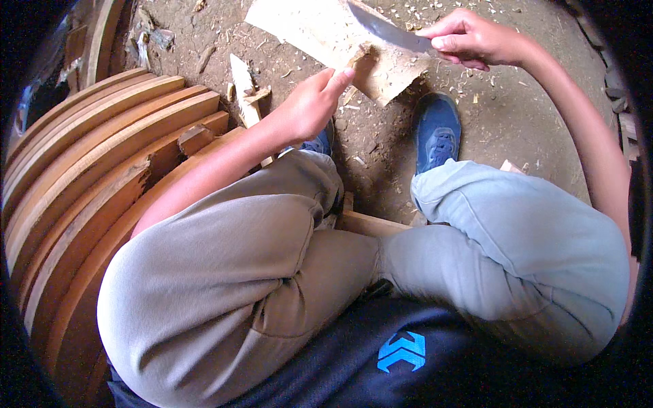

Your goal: The person sits on the ground and uses a knife to shave and shape a small piece of wood held between their hands. They repeatedly pare thin shavings from the wood, occasionally pausing to inspect the edges and adjust their grip.

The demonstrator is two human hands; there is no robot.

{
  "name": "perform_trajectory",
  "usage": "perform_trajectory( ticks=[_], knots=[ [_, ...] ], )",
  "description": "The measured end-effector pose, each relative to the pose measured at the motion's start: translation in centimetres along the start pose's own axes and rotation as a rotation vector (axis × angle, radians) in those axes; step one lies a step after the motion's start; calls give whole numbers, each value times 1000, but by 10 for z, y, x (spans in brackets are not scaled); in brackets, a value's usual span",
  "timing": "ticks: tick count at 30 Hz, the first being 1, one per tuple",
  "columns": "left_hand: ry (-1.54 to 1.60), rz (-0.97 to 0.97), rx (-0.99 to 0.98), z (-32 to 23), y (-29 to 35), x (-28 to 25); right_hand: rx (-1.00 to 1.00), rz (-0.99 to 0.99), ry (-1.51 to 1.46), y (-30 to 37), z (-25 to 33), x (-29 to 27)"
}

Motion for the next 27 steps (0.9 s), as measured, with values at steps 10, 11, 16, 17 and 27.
perform_trajectory(
  ticks=[10,11,16,17,27],
  knots=[
    [-75,65,-126,-32,22,1,-263,-238,621,32,24,36],
    [-70,80,-122,-30,21,1,-200,-202,644,32,28,38],
    [-45,87,-142,-33,23,4,-182,-195,677,33,28,40],
    [-42,89,-146,-35,24,4,-164,-188,692,33,29,40],
    [10,130,-155,-47,33,7,-166,-286,690,43,34,57]
  ],
)
Point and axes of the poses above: each hand's wrist, its own y-axis away from the middle knuckle, its own x-axis out of the palm, z = x × y, the point moved 2 cm from there along -y, towards the middle knuckle, and after that the axes turned 9 degrees about -z, right-handed, at the moved point
